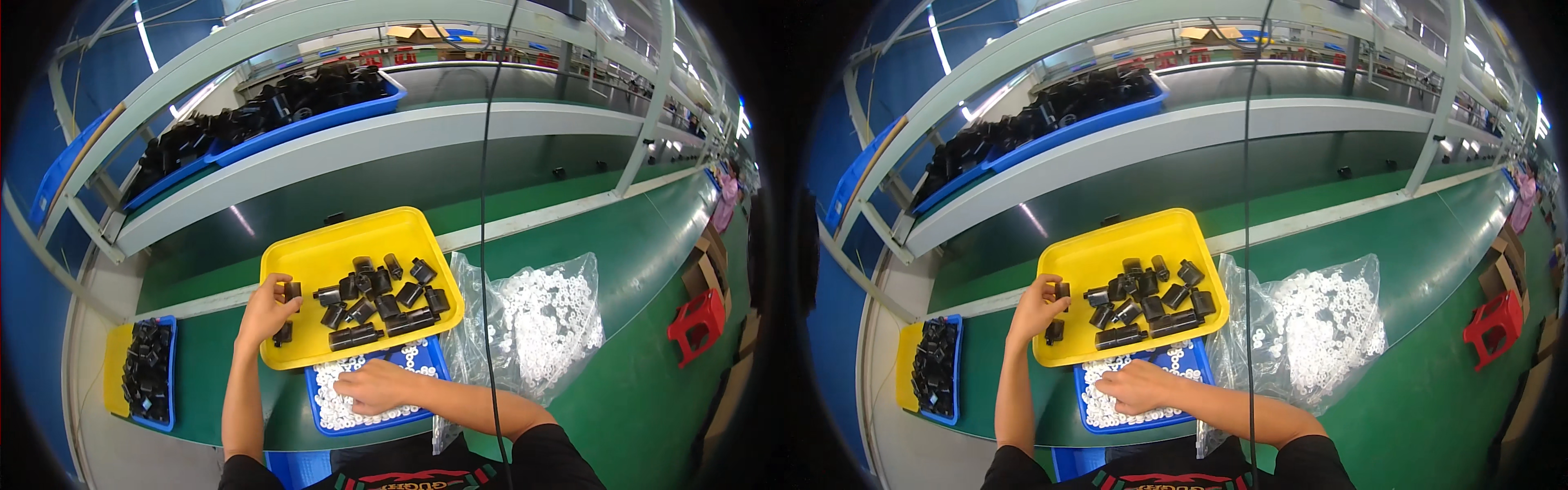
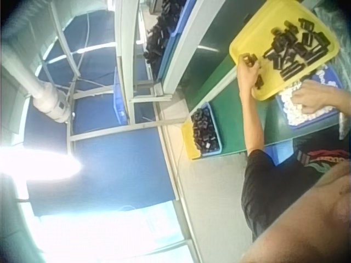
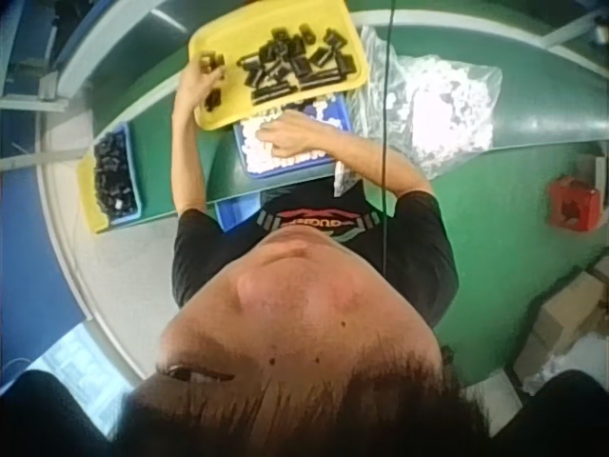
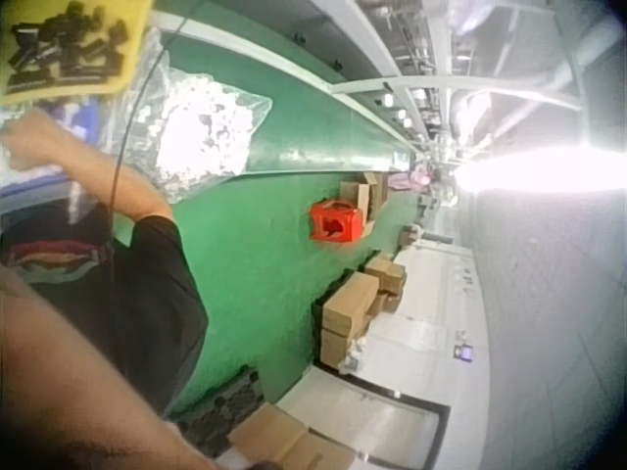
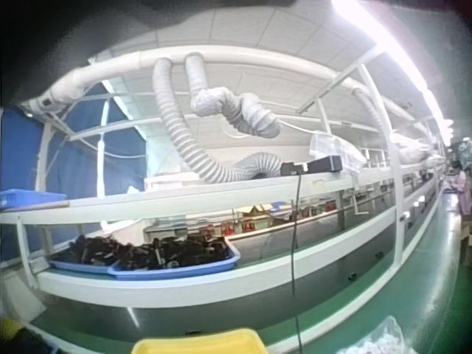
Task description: The person repeatedly picks up black plastic components from a yellow tray and inserts small white washers into them using a thin black tool. The person handles the components one at a time, inserting the washers and placing the finished items back into the tray.
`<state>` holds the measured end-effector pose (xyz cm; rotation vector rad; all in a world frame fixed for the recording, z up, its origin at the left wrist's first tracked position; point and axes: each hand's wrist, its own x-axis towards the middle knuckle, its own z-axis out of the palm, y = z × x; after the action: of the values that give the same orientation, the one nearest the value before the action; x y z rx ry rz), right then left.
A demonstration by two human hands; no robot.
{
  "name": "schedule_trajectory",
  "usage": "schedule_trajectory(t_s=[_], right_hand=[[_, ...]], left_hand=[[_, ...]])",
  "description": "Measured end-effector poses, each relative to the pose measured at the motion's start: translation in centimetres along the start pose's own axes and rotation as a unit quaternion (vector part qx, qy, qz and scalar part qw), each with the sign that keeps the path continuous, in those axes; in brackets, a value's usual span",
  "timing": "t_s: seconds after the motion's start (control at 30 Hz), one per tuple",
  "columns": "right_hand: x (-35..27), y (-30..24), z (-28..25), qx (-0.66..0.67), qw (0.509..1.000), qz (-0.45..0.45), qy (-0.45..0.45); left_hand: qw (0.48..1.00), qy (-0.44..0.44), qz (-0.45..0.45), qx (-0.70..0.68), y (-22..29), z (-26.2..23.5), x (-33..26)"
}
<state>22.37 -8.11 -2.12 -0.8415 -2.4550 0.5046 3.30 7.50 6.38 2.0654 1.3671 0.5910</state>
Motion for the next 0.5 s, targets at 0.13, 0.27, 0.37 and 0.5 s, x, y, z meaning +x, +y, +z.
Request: schedule_trajectory(t_s=[0.13,0.27,0.37,0.5], right_hand=[[0.0,0.1,0.1,-0.001,1.000,0.004,-0.020],[0.4,0.1,0.0,0.015,0.998,0.005,-0.056],[0.3,0.1,-0.3,0.031,0.999,0.006,-0.028],[0.0,0.1,-0.3,0.009,1.000,0.005,-0.019]], left_hand=[[0.968,0.037,0.077,-0.236,-1.3,0.7,-3.2],[0.931,-0.043,0.095,-0.350,-2.1,1.2,-5.7],[0.933,-0.086,0.174,-0.302,-3.1,1.4,-6.1],[0.907,-0.072,0.115,-0.398,-1.9,1.5,-6.5]])
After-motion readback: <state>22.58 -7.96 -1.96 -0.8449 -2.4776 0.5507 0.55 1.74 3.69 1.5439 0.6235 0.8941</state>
